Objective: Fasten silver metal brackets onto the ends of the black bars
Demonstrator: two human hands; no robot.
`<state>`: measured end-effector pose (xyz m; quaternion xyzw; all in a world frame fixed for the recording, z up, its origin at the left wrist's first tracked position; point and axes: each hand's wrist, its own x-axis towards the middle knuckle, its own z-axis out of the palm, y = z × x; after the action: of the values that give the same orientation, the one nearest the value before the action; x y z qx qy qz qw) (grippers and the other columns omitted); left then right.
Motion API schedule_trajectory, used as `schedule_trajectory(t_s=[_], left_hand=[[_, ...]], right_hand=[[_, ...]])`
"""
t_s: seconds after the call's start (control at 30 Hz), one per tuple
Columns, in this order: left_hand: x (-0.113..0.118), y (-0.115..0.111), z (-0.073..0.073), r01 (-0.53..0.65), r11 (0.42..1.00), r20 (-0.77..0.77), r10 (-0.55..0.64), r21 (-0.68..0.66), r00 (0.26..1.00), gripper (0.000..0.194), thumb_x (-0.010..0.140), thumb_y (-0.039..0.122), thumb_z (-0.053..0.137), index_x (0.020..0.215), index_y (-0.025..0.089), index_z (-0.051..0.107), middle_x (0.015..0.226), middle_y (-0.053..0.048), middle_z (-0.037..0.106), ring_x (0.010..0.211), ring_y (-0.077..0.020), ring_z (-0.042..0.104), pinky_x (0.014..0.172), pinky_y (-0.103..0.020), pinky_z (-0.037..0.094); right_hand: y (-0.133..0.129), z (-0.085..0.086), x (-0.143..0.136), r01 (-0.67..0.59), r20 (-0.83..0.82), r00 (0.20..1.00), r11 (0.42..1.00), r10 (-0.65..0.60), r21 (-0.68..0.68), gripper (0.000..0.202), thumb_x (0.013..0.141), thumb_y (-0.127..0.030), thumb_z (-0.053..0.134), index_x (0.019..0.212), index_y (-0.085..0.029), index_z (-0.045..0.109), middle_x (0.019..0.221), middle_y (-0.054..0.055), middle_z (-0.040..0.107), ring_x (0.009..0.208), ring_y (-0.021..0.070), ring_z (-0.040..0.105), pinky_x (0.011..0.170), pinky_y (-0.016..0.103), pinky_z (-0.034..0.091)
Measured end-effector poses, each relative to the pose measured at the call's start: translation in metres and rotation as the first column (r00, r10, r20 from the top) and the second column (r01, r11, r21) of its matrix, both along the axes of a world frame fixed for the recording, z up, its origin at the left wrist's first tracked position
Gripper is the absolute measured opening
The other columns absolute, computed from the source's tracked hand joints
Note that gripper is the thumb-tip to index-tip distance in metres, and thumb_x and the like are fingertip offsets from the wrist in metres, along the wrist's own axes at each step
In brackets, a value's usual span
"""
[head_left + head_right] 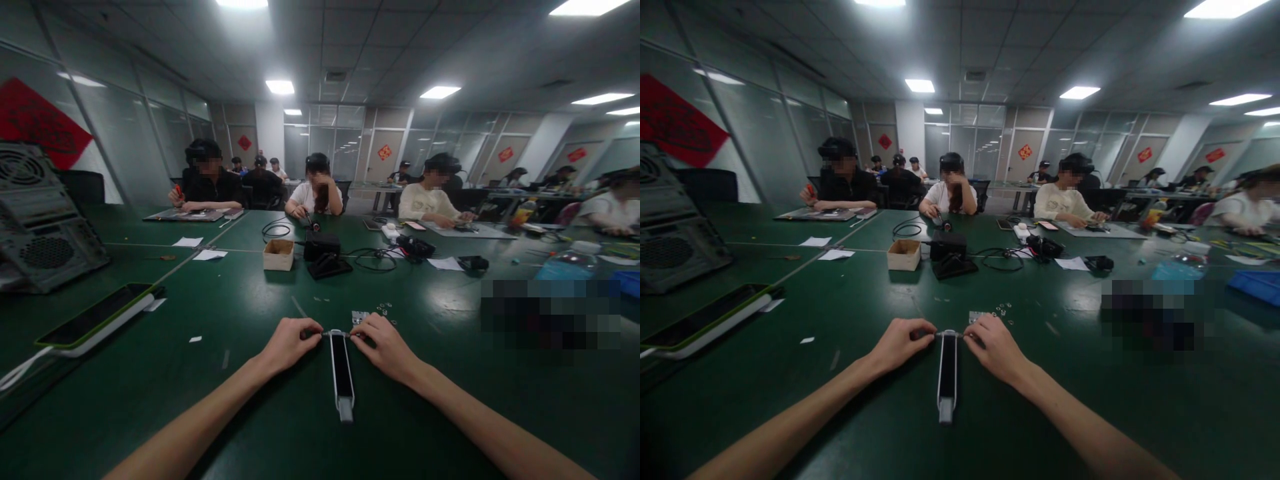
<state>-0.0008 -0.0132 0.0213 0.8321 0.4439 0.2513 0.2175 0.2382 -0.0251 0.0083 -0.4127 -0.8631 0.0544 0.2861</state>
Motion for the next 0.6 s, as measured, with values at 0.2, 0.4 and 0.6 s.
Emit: schedule_trajectory(t_s=[0.2,0.4,0.6], left_hand=[[0.0033,-0.0023,0.0,0.023,0.998,0.046,-0.02,-0.063,0.999,0.018,0.086,0.022,0.057,0.097,0.02,0.071,0.09,0.0,0.072,0.077,-0.0153,0.064,0.071,-0.025,0.05],[0.0077,-0.0045,-0.0013,0.027,0.999,0.061,-0.025,-0.03,0.998,0.017,0.086,0.022,0.058,0.098,0.018,0.07,0.092,0.0,0.072,0.077,-0.0149,0.064,0.071,-0.025,0.049],[0.0087,-0.0056,-0.001,-0.006,1.0,0.059,0.008,-0.024,0.998,0.016,0.082,0.02,0.062,0.097,0.018,0.068,0.09,0.0,0.071,0.07,-0.0138,0.062,0.065,-0.024,0.049]], right_hand=[[0.0024,-0.004,0.0006,-0.029,-0.005,1.0,1.0,0.029,-0.007,0.012,0.089,-0.021,0.052,0.09,-0.02,0.064,0.085,0.005,0.061,0.08,0.0202,0.055,0.073,0.036,0.044],[0.0028,-0.0047,0.0003,-0.034,0.021,0.999,0.999,0.034,-0.012,0.011,0.088,-0.02,0.052,0.09,-0.019,0.063,0.084,0.006,0.061,0.08,0.0203,0.054,0.072,0.036,0.044],[0.0024,-0.0038,-0.0002,-0.029,0.02,0.999,0.999,0.029,0.014,0.01,0.087,-0.02,0.054,0.088,-0.019,0.063,0.083,0.005,0.06,0.079,0.0196,0.053,0.073,0.036,0.044]])
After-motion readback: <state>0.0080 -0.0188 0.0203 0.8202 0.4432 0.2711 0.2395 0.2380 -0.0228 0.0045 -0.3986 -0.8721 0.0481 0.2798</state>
